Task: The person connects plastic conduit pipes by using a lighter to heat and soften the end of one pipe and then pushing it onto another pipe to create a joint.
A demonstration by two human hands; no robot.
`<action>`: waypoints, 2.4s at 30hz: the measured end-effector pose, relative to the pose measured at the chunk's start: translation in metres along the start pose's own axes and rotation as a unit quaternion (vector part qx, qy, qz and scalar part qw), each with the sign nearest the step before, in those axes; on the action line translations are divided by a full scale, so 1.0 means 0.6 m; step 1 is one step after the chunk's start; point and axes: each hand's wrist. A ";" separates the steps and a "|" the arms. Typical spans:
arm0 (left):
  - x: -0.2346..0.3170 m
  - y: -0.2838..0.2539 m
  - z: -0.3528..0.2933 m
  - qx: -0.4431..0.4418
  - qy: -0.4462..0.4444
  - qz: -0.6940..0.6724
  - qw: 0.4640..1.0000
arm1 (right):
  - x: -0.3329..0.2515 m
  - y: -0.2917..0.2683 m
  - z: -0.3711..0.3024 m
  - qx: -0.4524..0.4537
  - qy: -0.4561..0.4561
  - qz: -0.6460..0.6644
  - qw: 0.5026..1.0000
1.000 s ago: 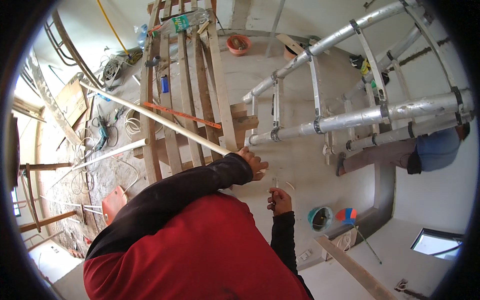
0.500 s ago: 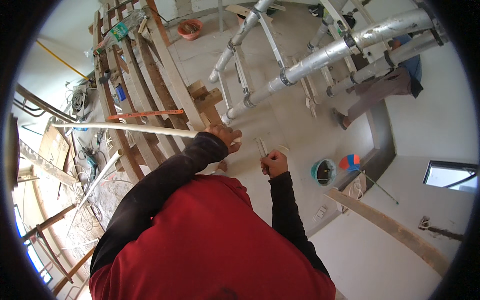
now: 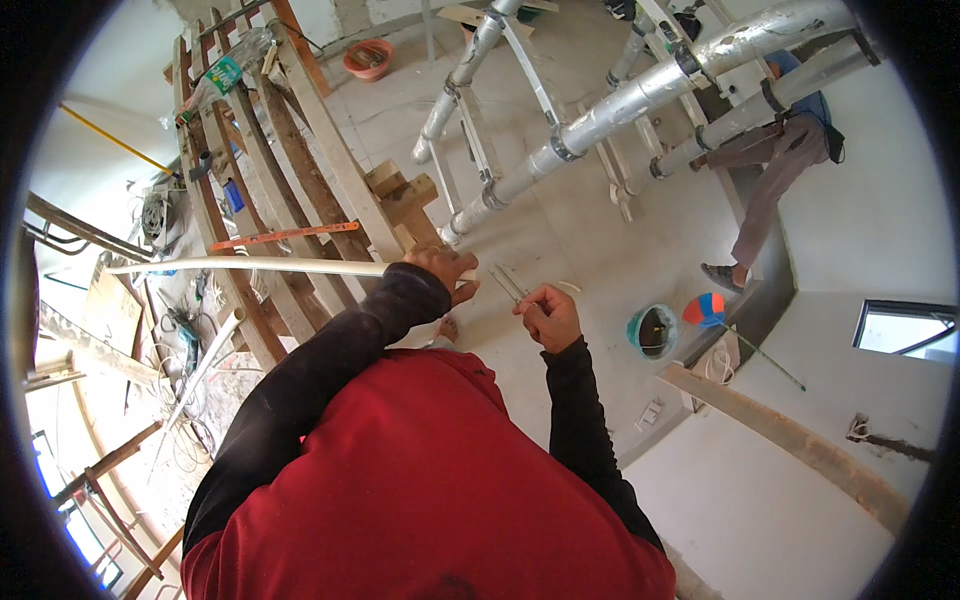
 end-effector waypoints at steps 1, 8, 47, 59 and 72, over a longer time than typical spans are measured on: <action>-0.001 0.001 -0.001 0.005 0.001 -0.003 1.000 | -0.015 0.015 -0.002 -0.001 0.002 0.019 1.000; 0.002 -0.008 -0.001 -0.006 -0.008 -0.019 1.000 | -0.012 0.026 -0.003 -0.033 -0.050 0.037 0.998; -0.025 -0.026 0.026 0.053 -0.099 -0.212 0.971 | -0.048 0.081 0.041 0.005 -0.094 -0.031 0.995; -0.043 -0.011 0.024 0.164 -0.159 -0.342 0.912 | -0.047 0.120 0.068 0.044 -0.121 0.014 0.992; -0.047 -0.012 0.019 0.265 -0.173 -0.400 0.860 | -0.069 0.112 0.083 -0.027 -0.156 -0.047 0.986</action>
Point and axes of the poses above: each hand's wrist, its own z-axis towards the middle knuckle, its own y-axis out of the palm, x = y × z, and after that the axes turned 5 degrees about x, right-handed
